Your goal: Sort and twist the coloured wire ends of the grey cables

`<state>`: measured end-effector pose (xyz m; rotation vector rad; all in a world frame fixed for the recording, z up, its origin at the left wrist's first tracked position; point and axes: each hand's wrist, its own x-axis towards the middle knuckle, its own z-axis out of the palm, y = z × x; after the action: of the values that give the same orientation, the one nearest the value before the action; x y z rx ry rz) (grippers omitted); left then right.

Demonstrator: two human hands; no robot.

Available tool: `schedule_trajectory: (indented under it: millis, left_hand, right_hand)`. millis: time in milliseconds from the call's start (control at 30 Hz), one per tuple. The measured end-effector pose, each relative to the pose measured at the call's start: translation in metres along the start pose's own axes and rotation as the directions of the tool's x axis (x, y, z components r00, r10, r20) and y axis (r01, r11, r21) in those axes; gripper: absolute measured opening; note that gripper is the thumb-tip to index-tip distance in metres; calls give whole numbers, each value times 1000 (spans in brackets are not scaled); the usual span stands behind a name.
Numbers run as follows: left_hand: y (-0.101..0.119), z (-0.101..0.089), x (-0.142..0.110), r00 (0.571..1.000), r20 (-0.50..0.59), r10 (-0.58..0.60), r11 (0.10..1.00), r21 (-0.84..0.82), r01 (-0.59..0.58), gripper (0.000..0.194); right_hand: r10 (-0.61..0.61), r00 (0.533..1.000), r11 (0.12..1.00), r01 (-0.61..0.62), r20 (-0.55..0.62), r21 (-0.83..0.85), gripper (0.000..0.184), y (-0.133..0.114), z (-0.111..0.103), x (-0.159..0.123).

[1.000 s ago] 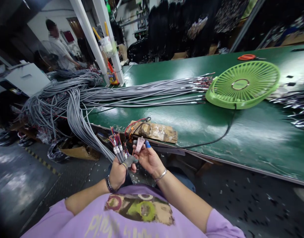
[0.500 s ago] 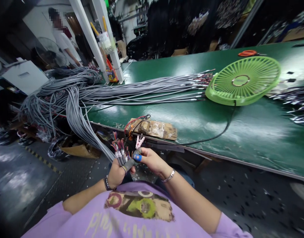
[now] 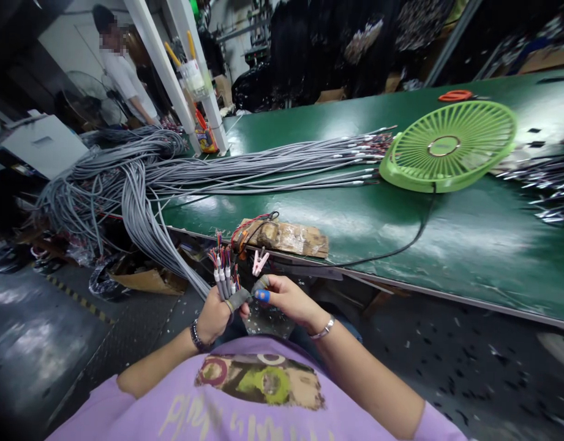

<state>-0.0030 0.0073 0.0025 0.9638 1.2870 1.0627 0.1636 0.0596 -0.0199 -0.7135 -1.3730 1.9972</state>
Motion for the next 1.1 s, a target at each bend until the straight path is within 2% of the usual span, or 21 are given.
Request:
schedule_trajectory:
  millis: [133,233,333,400,500,733,933,1100]
  left_hand:
    - [2,-2,-1,992,123,-15,999,36,11,44]
    - [0,-5,-3,981,193,12,998,51,-22,42]
    - [-5,-7,-3,988,127,87,996,13,-90,39]
    - [-7,-7,-2,990,60,126,992,-18,-125,37]
    - [-6,-2,2,987,9,160,986,-48,-159,37]
    - [8,10,10,992,42,121,990,-84,-117,39]
    - [5,3,7,992,85,89,996,1,-90,41]
    - [-3,-4,6,988,102,115,991,60,-122,40]
  right_hand:
    - [-38,995,999,35,-90,-37,46,-4,10,4]
    - [3,990,997,9,-141,82,41,4,15,12]
    - [73,956,949,21,-283,315,36,16,12,21]
    - [103,942,892,54,-320,448,34,19,8,27]
    - [95,962,846,56,-254,530,34,15,5,33]
    - [-11,981,880,101,-194,464,46,13,7,38]
    - [-84,994,898,48,64,438,39,6,17,24]
    - [-48,996,886,7,77,464,37,3,25,23]
